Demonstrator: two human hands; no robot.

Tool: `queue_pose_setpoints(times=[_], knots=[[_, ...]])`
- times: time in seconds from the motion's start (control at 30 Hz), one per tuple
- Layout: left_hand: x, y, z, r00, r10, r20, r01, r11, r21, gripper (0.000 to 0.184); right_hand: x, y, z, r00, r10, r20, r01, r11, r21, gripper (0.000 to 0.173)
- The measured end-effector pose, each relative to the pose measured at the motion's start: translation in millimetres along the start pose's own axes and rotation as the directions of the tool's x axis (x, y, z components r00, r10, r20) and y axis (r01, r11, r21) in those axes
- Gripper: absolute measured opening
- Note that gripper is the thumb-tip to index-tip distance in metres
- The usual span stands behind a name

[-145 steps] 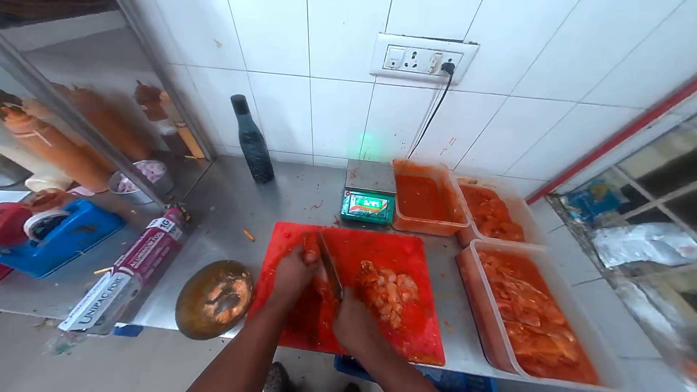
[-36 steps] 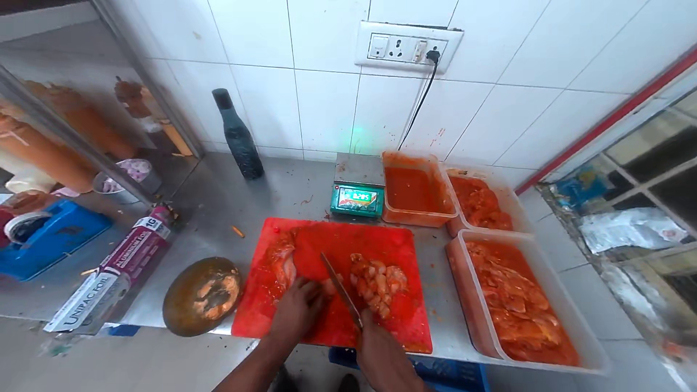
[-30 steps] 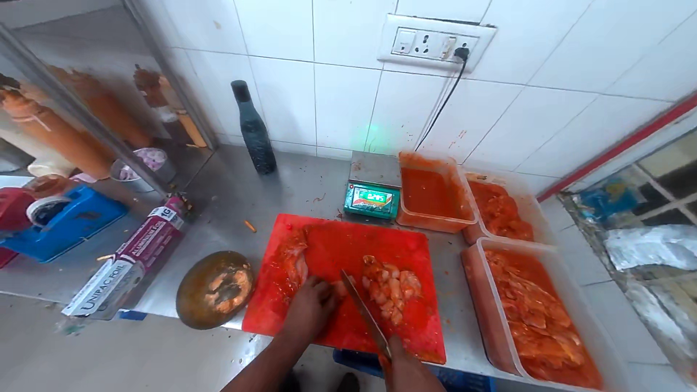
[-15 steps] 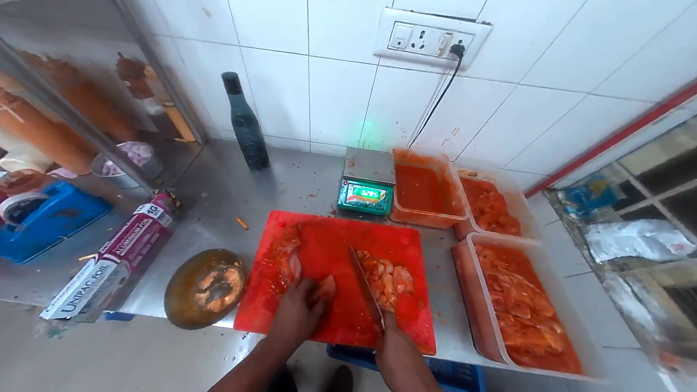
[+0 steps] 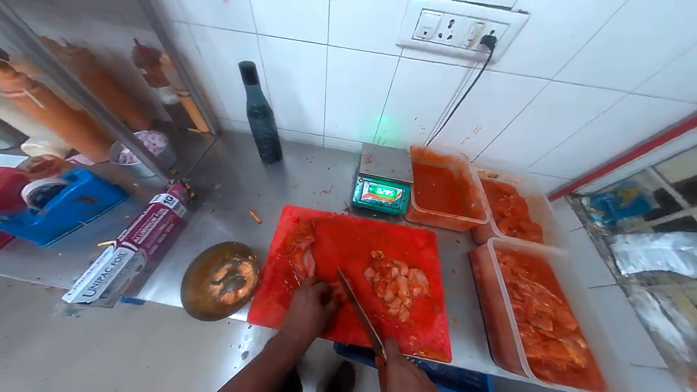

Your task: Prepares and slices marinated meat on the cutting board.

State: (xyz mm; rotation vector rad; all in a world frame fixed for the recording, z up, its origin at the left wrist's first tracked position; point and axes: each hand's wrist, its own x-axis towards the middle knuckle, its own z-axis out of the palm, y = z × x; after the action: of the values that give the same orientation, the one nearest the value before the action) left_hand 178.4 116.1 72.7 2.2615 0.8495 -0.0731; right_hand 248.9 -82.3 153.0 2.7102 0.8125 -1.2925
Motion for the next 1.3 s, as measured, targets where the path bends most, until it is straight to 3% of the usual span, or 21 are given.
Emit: queue_pose_setpoints(times=[0.2,0.4,0.5,0.7,1.0,1.2,1.3], knots=[[0.3,10.0,-11.4,0.987,-0.02,0.161,0.017,1.0,0.019,0.032,62.3,-40.7,-4.8,0.998,-0.021,-0.066,0.017,0.998,-0.065,0.04],[-6.8,-9.9,4.6,0.995,0.084,-0.049,-0.085,0.996,-0.024,0.03,42.0,6.0,5.3,0.99,0.076,-0.118,-0.064,0.993,0.098,0.046],[-20.3,-13.3,8.1,0.993,0.081,-0.085,-0.085,0.995,-0.044,0.034,28.2,31.0,5.3,0.99,0.044,-0.134,-0.03,0.994,0.108,0.047],[-21.8,-22.5,4.5,0.994,0.088,-0.063,-0.09,0.996,-0.023,0.026,13.6,3.3,20.5,0.992,-0.093,-0.091,0.102,0.99,0.095,0.042],[-13.8,-13.0,-5.9,0.999,0.029,0.035,-0.029,0.999,-0.015,0.029,-9.2,-5.3,13.2,1.0,-0.008,0.006,0.008,1.0,-0.026,0.043],[-12.8,-12.6,-6.6,0.993,0.046,0.113,-0.051,0.998,0.04,0.027,53.2,-44.8,13.6,0.997,-0.046,-0.064,0.042,0.997,-0.06,0.04],[-14.3,-15.0,-8.5,0.994,0.095,0.058,-0.096,0.995,0.014,0.027,46.0,-22.6,15.6,0.996,-0.003,-0.088,0.007,0.999,0.045,0.042]])
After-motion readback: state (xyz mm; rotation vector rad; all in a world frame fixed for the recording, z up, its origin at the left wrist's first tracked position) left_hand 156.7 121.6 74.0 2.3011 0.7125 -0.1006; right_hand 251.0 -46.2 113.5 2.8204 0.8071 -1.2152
